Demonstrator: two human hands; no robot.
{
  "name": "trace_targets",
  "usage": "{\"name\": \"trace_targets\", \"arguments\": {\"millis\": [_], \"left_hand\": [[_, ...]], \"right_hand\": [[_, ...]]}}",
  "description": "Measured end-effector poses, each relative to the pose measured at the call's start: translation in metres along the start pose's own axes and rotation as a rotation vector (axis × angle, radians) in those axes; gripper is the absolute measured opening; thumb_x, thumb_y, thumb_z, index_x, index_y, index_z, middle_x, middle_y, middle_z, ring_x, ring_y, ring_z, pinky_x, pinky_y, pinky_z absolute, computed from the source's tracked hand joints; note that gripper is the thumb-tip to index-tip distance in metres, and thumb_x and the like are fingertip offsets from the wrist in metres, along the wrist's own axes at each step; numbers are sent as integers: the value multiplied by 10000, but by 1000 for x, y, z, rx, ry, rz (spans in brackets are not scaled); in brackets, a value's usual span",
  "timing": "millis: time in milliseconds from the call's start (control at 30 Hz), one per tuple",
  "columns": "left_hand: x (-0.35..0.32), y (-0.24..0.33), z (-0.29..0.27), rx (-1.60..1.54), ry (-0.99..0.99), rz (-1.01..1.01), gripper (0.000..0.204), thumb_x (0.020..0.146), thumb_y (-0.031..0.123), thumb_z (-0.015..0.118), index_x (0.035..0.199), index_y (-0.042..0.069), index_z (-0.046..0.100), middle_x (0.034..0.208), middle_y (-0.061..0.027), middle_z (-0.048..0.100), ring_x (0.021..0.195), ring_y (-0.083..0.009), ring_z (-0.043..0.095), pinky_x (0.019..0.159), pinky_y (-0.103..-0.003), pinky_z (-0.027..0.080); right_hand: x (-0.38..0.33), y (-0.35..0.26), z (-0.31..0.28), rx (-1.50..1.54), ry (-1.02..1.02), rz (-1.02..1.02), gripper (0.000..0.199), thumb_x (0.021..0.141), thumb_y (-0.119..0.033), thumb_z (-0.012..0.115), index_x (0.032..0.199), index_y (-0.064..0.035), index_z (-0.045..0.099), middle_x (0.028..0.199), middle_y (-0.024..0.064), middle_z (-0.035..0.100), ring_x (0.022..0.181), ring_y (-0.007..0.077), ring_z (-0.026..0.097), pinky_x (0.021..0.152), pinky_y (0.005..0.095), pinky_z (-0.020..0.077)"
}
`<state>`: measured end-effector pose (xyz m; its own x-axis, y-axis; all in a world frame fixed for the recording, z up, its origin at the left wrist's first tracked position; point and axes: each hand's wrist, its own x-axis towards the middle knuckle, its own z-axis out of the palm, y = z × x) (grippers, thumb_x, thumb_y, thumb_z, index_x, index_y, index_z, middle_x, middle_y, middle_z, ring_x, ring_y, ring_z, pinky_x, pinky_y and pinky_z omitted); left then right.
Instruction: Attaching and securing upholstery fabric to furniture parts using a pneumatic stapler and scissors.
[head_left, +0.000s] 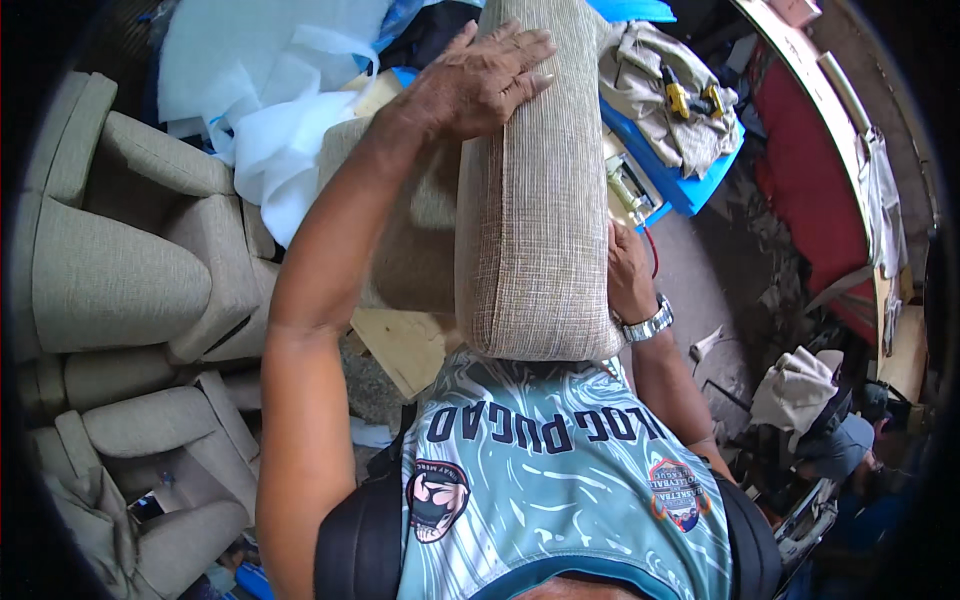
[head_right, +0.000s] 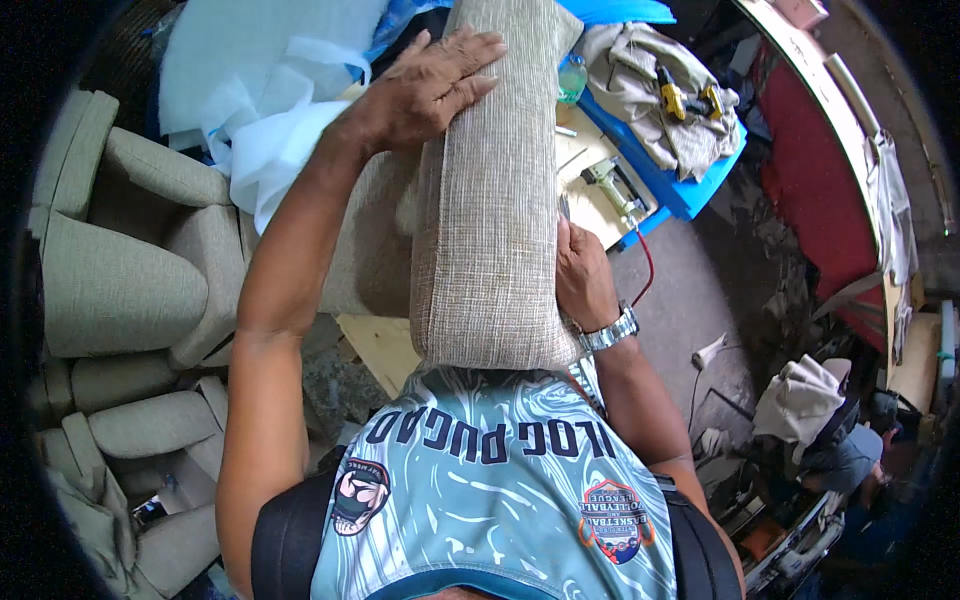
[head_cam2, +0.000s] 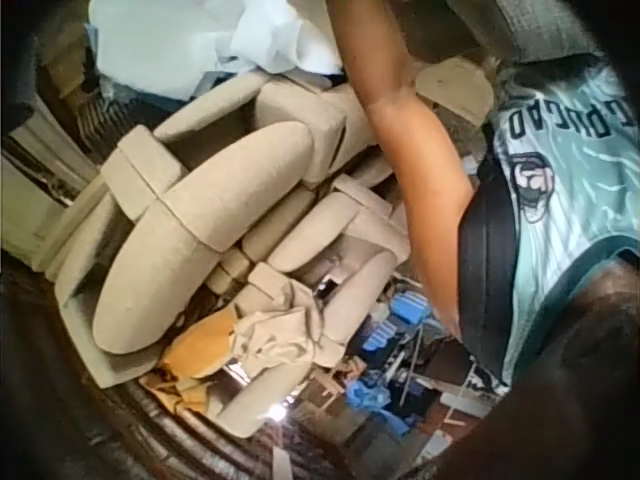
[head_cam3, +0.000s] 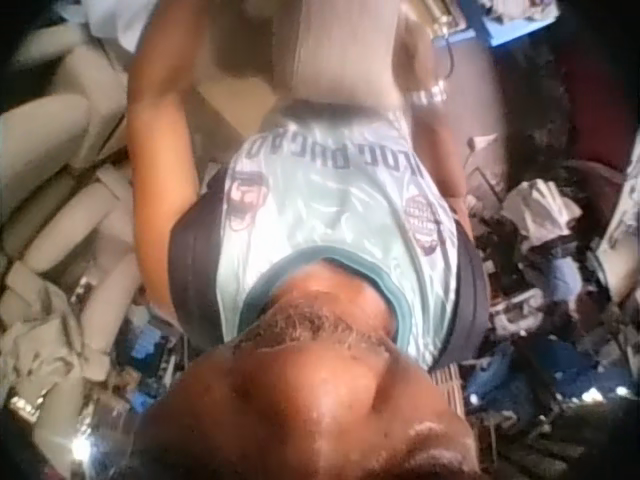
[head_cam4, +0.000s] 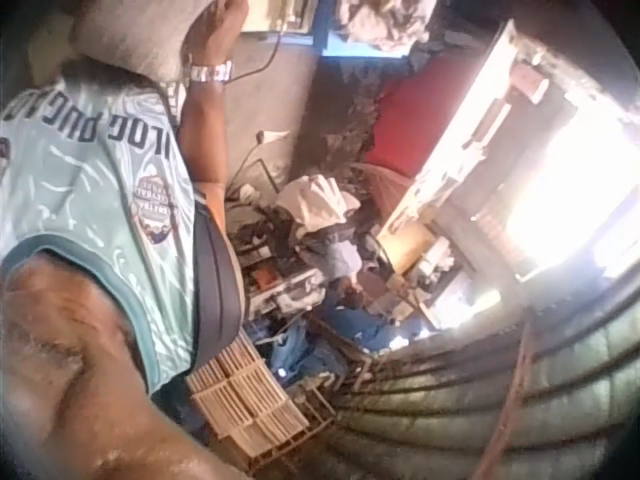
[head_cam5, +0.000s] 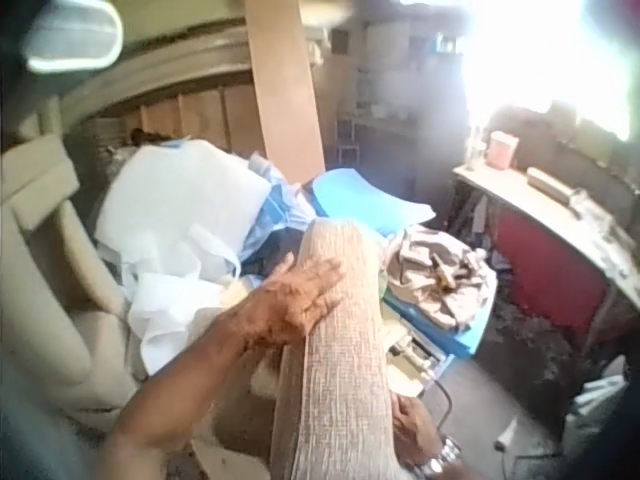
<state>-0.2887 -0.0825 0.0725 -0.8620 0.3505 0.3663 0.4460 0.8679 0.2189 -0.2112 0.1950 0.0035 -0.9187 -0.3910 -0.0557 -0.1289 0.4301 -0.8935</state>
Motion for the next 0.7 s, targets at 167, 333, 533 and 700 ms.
{"name": "trace_targets", "arguments": {"millis": [167, 333, 533, 700], "left_hand": [[-22, 53, 9, 15, -92, 178, 513, 1018, 365, 405, 1476, 137, 449, 1561, -48, 389, 1491, -280, 243, 1213, -558, 91], [-69, 142, -21, -323, -224, 237, 551, 946, 382, 497, 1364, 28, 563, 1470, -115, 499, 1436, -257, 371, 1221, -482, 119], [-64, 140, -17, -297, -249, 217, 538, 944, 366, 510, 1374, 46, 556, 1471, -104, 501, 1432, -266, 377, 1216, -477, 141], [-22, 121, -18, -361, -336, 370, 428, 981, 351, 489, 1268, 68, 634, 1349, -114, 601, 1381, -269, 441, 1193, -495, 202]], "right_hand": [[-5, 2, -4, 224, -14, 93, 510, 1088, -352, 345, 1040, 49, 657, 866, 144, 722, 715, 217, 647, 739, 354, 512], [-7, 15, -9, 390, -18, -128, 431, 1078, -324, 395, 1065, 38, 629, 944, 115, 709, 831, 160, 635, 769, 327, 514], [-38, -16, -39, 1062, -75, 604, 492, 1061, -387, 436, 1276, 32, 578, 1132, 115, 676, 985, 139, 664, 823, 271, 543], [-77, -14, -55, 1125, -171, 555, 407, 1042, -274, 508, 1305, 36, 521, 1190, 133, 654, 1042, 168, 664, 890, 328, 549]]}}
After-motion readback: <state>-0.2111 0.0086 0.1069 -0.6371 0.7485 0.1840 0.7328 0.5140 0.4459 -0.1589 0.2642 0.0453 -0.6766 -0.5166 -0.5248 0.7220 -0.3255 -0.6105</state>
